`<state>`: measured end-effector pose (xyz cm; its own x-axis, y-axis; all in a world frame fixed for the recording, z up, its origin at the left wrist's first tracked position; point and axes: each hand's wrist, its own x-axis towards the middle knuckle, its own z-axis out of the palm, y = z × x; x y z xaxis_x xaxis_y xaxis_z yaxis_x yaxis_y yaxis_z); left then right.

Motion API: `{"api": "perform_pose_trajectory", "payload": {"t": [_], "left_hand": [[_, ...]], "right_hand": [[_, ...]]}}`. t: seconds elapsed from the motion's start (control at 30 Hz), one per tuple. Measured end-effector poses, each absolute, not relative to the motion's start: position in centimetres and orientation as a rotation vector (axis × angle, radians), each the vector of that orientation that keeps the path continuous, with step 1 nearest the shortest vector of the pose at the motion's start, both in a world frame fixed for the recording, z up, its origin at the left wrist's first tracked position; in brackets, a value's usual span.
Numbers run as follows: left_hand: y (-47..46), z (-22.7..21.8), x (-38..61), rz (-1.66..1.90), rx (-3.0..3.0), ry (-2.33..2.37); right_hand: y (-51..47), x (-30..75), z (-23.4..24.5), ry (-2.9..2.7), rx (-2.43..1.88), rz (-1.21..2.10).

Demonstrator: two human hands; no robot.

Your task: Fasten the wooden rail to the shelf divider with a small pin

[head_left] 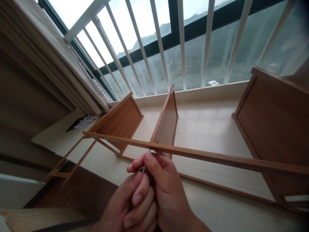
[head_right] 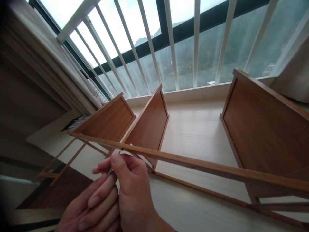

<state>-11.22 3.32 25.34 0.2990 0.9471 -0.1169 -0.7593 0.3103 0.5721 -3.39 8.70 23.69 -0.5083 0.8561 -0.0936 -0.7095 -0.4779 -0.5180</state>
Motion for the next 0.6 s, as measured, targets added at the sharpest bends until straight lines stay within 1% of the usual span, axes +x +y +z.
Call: {"api": "perform_pose_trajectory", "payload": {"t": [0.23, 0.37, 0.6], "left_hand": [[3.47, 25.04, -11.22, 1.208, 0.44, 0.463], [3.46, 25.15, -11.26, 1.212, 0.431, 0.486], [3.5, 25.67, -11.61, 1.152, 0.437, 0.532]], "right_hand": [[8.68, -3.67, 23.48, -0.465, -0.442, 2.081], [8.7, -3.6, 23.41, -0.528, -0.456, 2.049], [8.75, -3.58, 23.58, -0.54, -0.438, 2.019]]}}
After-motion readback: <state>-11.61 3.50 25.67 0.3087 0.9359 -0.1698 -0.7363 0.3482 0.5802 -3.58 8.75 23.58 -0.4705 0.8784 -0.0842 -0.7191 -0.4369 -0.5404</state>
